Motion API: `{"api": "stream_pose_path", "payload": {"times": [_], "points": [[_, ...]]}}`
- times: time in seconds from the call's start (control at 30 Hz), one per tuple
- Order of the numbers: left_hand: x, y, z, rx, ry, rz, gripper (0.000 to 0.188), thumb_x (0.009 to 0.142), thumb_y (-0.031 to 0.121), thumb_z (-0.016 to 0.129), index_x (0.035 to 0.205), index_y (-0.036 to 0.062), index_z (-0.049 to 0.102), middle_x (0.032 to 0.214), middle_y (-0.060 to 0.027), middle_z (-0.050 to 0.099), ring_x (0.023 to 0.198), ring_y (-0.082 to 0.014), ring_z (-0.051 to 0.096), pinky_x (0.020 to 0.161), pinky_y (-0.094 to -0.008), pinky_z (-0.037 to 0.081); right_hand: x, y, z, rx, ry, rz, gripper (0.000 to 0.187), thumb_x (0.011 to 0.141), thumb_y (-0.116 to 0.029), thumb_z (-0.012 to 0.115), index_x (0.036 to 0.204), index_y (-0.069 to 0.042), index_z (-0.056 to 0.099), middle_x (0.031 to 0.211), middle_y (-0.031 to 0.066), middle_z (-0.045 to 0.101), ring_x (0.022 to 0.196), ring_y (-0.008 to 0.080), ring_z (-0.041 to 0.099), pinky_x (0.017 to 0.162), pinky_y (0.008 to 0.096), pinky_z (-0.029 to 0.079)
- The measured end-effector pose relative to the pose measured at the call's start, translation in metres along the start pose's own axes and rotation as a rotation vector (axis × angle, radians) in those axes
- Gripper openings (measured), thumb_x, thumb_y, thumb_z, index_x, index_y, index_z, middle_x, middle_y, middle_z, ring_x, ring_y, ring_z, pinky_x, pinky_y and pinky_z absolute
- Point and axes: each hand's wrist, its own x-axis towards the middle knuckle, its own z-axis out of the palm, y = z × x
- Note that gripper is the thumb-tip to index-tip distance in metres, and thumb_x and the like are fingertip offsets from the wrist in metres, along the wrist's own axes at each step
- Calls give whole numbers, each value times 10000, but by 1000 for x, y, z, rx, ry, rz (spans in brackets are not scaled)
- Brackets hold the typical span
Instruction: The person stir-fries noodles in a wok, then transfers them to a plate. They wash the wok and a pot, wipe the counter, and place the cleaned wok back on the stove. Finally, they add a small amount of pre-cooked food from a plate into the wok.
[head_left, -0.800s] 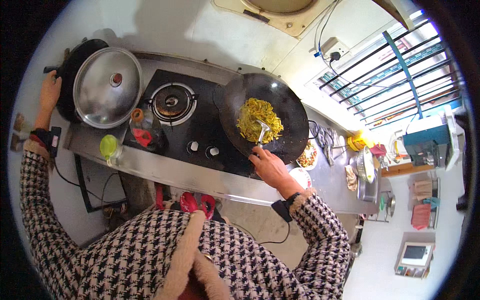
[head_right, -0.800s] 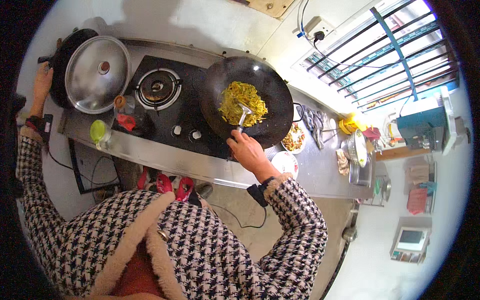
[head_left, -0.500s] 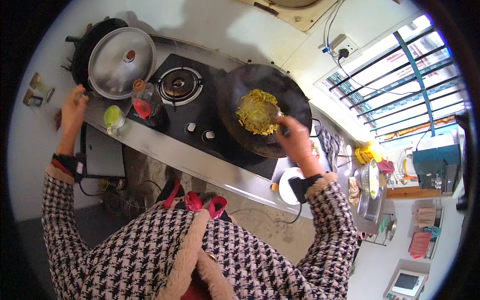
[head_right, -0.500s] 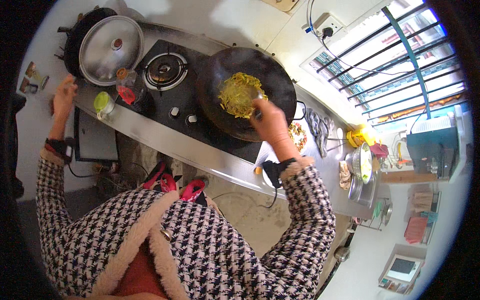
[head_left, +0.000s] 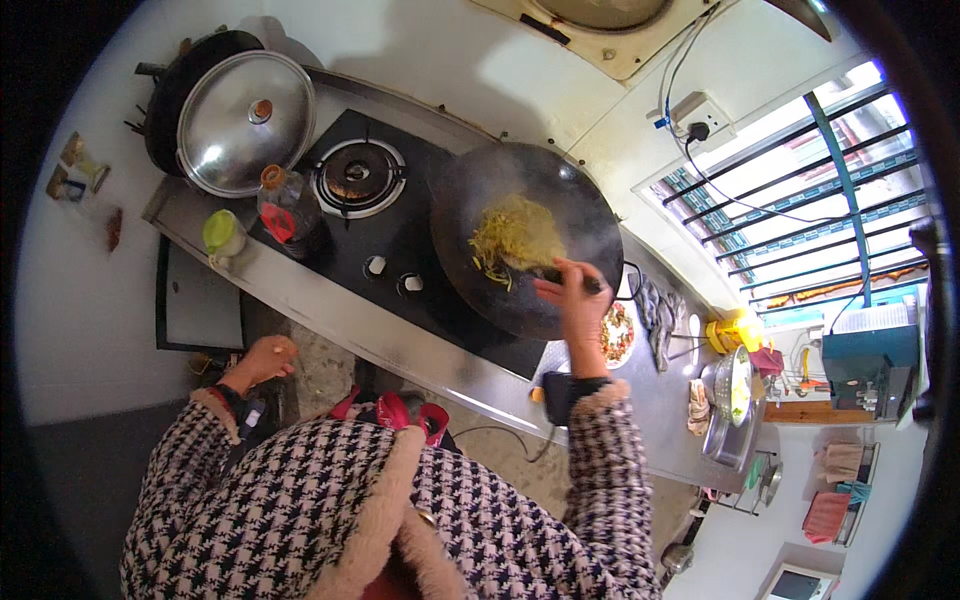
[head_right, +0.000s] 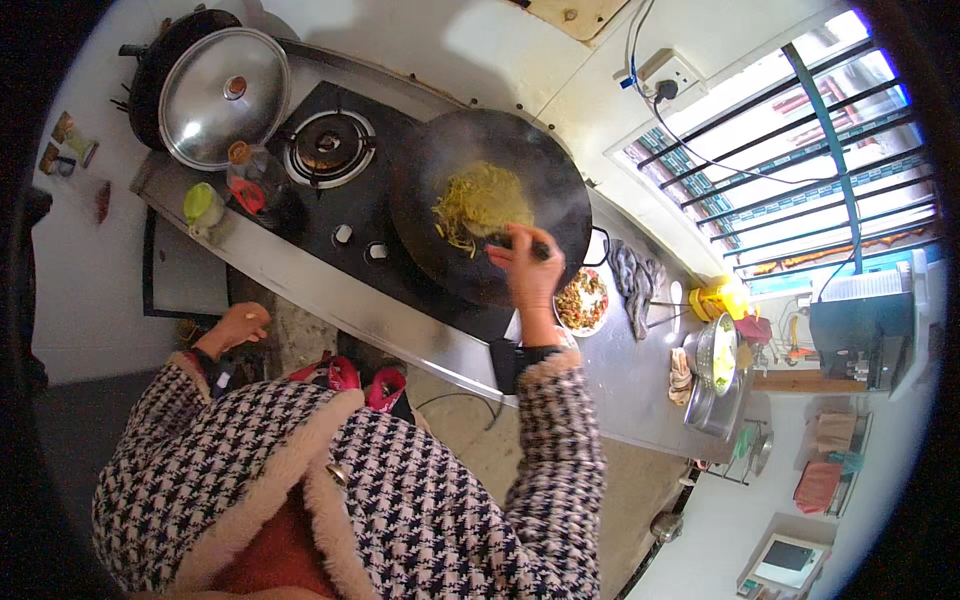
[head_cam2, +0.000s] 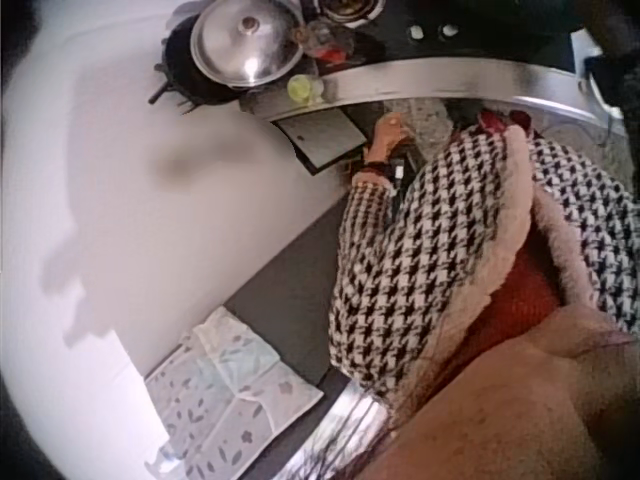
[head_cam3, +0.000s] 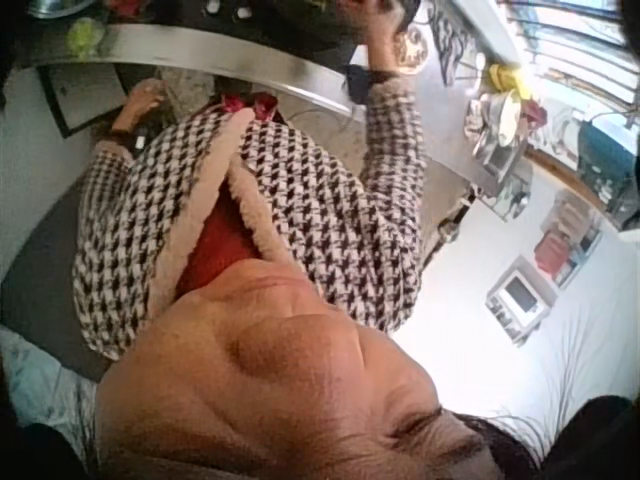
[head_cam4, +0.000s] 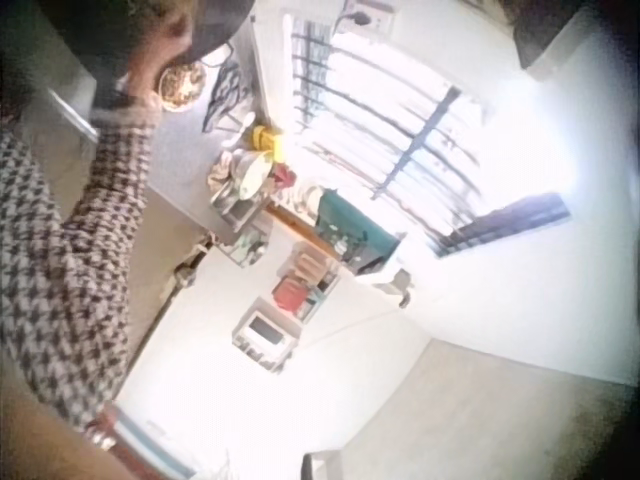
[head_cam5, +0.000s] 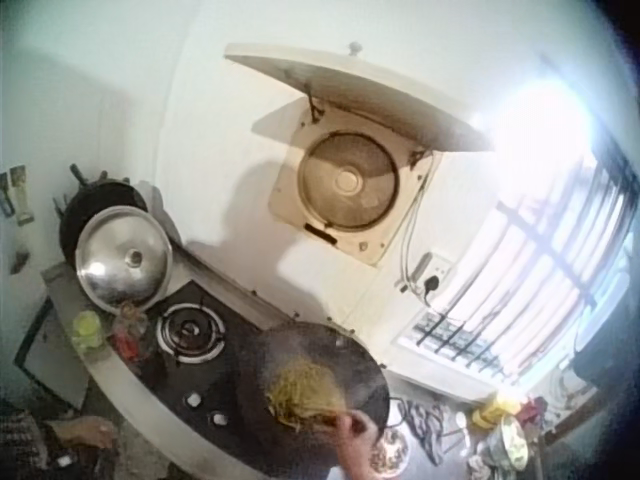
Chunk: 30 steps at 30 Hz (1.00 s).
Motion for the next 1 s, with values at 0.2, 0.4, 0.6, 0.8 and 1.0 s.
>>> {"api": "stream_pose_path", "payload": {"times": [0.2, 0.4, 0.6, 0.8, 1.0], "points": [[55, 25, 18, 366, -101, 76, 238, 917, 227, 530, 890, 0, 596, 762, -95, 619, 668, -184, 631, 569, -310, 503, 54, -10, -3, 411, 308, -10, 289, 927, -219, 444, 956, 53, 536, 1027, 191, 601, 814, 370, 672, 611, 350, 579], [68, 42, 22, 380, -123, -20, 335, 910, 290, 535, 907, -27, 645, 858, -106, 672, 736, -174, 670, 599, -308, 542, 63, -16, -11, 114, 231, -92, 291, 913, -201, 487, 932, 67, 597, 980, 163, 633, 721, 312, 683, 595, 334, 576], [73, 45, 15, 266, -132, -23, 290, 876, 231, 556, 798, -23, 670, 764, -99, 681, 644, -158, 666, 560, -286, 537, 28, -46, -13, -187, 86, 23, 277, 922, -163, 502, 986, 82, 615, 960, 167, 659, 673, 273, 688, 570, 319, 576], [76, 45, 15, 266, -104, 16, 273, 860, 218, 578, 756, -15, 676, 710, -115, 676, 609, -185, 671, 544, -303, 541, 2, -114, -50, -562, -80, 155, 224, 887, -115, 545, 947, 75, 648, 870, 122, 681, 608, 193, 678, 513, 250, 552], [92, 26, 24, 341, -45, 168, 234, 831, 175, 597, 715, -20, 653, 647, -113, 639, 545, -207, 630, 477, -335, 495, 36, -53, -52, -372, -43, 48, 214, 886, -108, 557, 1004, 50, 640, 947, 134, 670, 665, 230, 683, 588, 270, 566]]}}
